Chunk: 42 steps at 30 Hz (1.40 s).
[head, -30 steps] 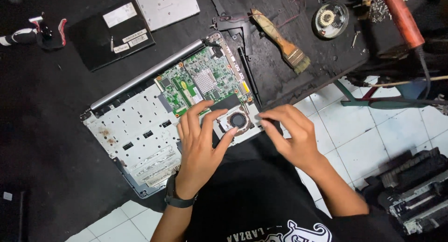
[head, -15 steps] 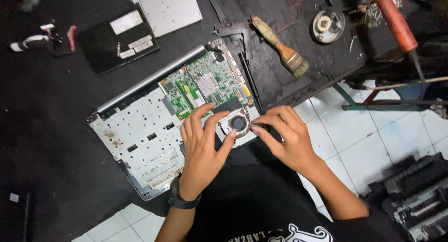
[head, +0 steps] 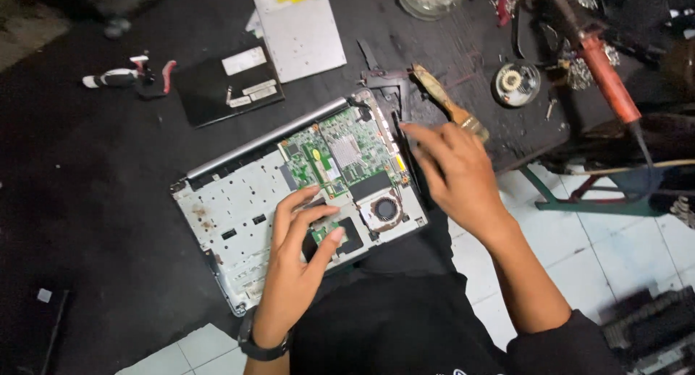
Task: Connecting internal cables and installing a cooling fan inside a laptop chassis during a repair.
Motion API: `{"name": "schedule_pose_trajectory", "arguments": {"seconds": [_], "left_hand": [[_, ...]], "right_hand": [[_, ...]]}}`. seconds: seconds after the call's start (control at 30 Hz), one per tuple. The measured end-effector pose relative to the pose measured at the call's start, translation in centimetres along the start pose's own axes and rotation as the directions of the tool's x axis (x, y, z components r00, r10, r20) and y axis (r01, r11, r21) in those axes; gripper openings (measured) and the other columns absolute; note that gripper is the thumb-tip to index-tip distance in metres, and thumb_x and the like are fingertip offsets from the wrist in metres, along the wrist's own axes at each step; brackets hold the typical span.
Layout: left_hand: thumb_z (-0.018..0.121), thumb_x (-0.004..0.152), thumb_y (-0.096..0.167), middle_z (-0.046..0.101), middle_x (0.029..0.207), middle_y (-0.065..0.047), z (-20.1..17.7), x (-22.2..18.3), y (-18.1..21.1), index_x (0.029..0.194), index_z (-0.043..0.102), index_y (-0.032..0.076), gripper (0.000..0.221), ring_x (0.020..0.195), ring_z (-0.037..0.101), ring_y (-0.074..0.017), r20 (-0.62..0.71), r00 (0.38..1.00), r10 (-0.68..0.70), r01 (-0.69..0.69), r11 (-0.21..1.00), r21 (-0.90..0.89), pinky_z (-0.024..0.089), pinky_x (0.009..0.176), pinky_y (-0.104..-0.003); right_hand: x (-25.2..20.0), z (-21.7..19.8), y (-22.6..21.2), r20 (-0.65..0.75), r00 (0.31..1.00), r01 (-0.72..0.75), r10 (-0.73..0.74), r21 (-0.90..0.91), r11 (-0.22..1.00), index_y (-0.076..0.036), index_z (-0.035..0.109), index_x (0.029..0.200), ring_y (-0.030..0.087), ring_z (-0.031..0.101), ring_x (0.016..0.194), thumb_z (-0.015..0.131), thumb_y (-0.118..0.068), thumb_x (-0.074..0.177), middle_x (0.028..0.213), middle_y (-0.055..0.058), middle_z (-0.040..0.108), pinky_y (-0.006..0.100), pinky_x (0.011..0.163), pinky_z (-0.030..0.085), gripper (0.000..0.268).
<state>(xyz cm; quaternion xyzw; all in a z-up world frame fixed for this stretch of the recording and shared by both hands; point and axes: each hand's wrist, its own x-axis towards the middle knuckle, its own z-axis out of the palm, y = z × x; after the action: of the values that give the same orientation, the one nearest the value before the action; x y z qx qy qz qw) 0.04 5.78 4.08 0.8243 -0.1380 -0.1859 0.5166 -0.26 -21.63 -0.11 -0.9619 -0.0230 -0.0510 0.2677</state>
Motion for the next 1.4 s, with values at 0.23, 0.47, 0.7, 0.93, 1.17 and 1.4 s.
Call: {"name": "schedule_pose_trajectory", "arguments": {"seconds": [0.23, 0.47, 0.7, 0.93, 1.17, 1.4], "left_hand": [[0.061, 0.099, 0.022, 0.057, 0.134, -0.008, -4.1, 0.4, 0.6, 0.117, 0.068, 0.011, 0.022, 0.133, 0.056, -0.0262, -0.098, 0.995, 0.023, -0.015, 0.997, 0.078, 0.043, 0.114, -0.044], [0.056, 0.105, 0.024, 0.063, 0.116, -0.009, -7.6, 8.7, 0.8, 0.115, 0.066, 0.007, 0.023, 0.110, 0.061, -0.0253, -0.009, 0.952, 0.305, -0.286, 0.903, 0.322, 0.048, 0.098, -0.041], [0.056, 0.108, 0.021, 0.067, 0.102, -0.004, -8.3, 19.2, -1.5, 0.110, 0.072, 0.010, 0.019, 0.085, 0.059, -0.0251, 0.019, 0.938, 0.346, -0.310, 0.811, 0.496, 0.045, 0.072, -0.041], [0.065, 0.104, 0.015, 0.069, 0.097, -0.005, -7.3, 24.4, -4.6, 0.108, 0.073, 0.011, 0.010, 0.086, 0.059, -0.0305, 0.064, 0.905, 0.420, -0.375, 0.718, 0.586, 0.049, 0.073, -0.046], [0.071, 0.100, 0.013, 0.066, 0.090, -0.001, -6.7, 25.7, -4.9, 0.094, 0.072, 0.015, 0.006, 0.082, 0.058, -0.0279, 0.085, 0.910, 0.407, -0.353, 0.650, 0.673, 0.047, 0.077, -0.046], [0.062, 0.104, 0.011, 0.066, 0.099, -0.011, -6.7, 27.1, -6.2, 0.099, 0.071, 0.007, 0.010, 0.091, 0.060, -0.0334, 0.198, 0.894, 0.403, -0.410, 0.553, 0.726, 0.048, 0.080, -0.049]], "right_hand": [[0.3, 0.7, -0.4, -0.117, 0.991, 0.034, -0.065, -0.250, 0.968, -0.007, 0.068, 0.127, 0.030, 0.059, 0.099, 0.064, -0.024, 0.107, 0.103, 0.007, 0.061, 0.041, 0.077, 0.042, 0.027], [-0.4, 0.4, -0.1, -0.110, 0.991, -0.110, 0.081, -0.287, 0.952, -0.010, 0.061, 0.099, 0.030, 0.060, 0.083, 0.071, -0.035, 0.104, 0.091, 0.007, 0.063, 0.042, 0.073, 0.044, 0.027], [-0.9, 0.4, -0.2, -0.057, 0.990, -0.137, 0.126, -0.286, 0.948, -0.011, 0.064, 0.099, 0.028, 0.062, 0.074, 0.066, -0.034, 0.104, 0.085, 0.005, 0.065, 0.042, 0.067, 0.047, 0.024], [-2.4, -2.5, -0.9, 0.131, 0.871, -0.491, 0.474, 0.282, 0.824, -0.011, 0.066, 0.109, 0.012, 0.065, 0.073, 0.059, -0.029, 0.103, 0.083, 0.000, 0.074, 0.029, 0.071, 0.044, 0.020], [-5.1, -2.1, -0.6, 0.132, 0.927, -0.279, 0.350, 0.867, 0.413, -0.012, 0.011, 0.165, 0.025, 0.069, 0.080, 0.054, -0.008, 0.100, 0.080, 0.014, 0.058, 0.034, 0.076, 0.054, 0.078], [-4.8, -2.3, -1.5, 0.108, 0.923, -0.266, 0.369, 0.872, 0.410, -0.015, 0.011, 0.162, 0.030, 0.076, 0.080, 0.059, -0.006, 0.096, 0.095, 0.025, 0.073, 0.035, 0.071, 0.061, 0.082]]}}
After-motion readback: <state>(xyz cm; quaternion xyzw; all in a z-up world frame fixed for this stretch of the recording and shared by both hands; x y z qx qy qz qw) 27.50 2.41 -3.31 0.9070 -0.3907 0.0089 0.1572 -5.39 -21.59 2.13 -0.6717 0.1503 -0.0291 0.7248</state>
